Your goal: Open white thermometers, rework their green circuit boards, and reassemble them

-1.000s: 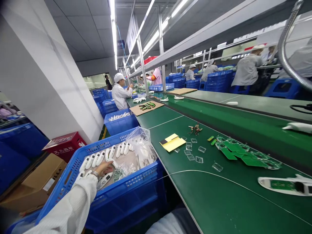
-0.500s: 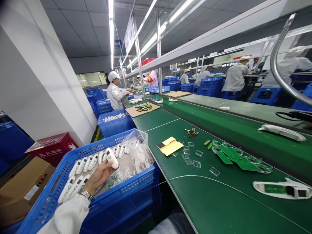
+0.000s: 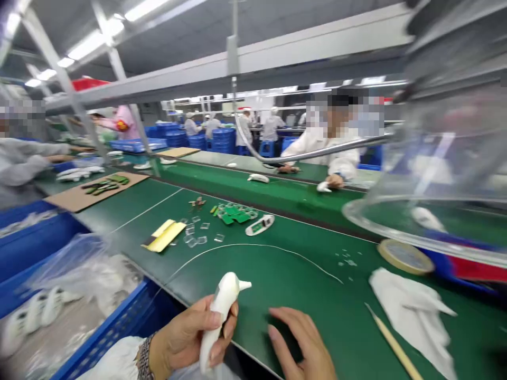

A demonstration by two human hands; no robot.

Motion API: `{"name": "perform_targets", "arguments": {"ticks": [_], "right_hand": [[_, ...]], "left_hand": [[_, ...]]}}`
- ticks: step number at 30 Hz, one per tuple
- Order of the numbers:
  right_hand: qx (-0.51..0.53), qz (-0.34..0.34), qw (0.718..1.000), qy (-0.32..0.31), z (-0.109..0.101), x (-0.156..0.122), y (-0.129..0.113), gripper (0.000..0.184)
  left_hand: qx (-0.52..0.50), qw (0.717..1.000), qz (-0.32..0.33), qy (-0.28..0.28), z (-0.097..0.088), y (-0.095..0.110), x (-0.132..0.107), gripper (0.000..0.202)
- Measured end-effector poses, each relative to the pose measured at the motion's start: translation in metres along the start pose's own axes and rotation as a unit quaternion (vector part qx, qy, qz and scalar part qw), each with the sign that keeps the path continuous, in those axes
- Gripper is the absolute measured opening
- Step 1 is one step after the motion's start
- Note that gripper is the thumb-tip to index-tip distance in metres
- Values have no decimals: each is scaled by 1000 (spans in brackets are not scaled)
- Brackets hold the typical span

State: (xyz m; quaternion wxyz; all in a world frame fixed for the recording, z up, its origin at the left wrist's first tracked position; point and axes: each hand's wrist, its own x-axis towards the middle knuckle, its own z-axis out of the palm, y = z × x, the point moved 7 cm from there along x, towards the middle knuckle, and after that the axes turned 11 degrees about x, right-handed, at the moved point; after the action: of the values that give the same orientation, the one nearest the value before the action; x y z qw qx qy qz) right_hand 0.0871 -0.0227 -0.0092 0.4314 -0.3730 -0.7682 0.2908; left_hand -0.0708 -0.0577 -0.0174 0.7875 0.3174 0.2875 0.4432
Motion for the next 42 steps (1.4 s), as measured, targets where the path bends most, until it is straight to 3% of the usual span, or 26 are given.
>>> {"name": "perform_targets", "arguments": {"ticks": [4, 8, 11, 17, 25, 36, 42], "right_hand": [[85, 63, 991, 83, -18, 3, -8, 25], [137, 105, 973, 150, -34, 4, -2, 27], [143, 116, 965, 189, -44, 7, 5, 24], [97, 108, 958, 247, -63, 8, 11, 20], [39, 86, 956, 278, -58, 9, 3, 15], [103, 116, 941, 299, -56, 12, 9, 9], [45, 112, 953, 279, -52, 16, 6, 14]], "left_hand": [[-20, 996, -58, -66, 25, -12, 43, 21], [29, 984, -125, -120, 43, -25, 72, 24], [83, 979, -146, -117, 46, -27, 94, 23], [199, 969, -123, -79, 48, -22, 129, 29], [258, 959, -93, -78, 50, -24, 124, 42], [397, 916, -25, -61, 51, -15, 125, 38], [429, 902, 6, -47, 52, -12, 122, 36]]}}
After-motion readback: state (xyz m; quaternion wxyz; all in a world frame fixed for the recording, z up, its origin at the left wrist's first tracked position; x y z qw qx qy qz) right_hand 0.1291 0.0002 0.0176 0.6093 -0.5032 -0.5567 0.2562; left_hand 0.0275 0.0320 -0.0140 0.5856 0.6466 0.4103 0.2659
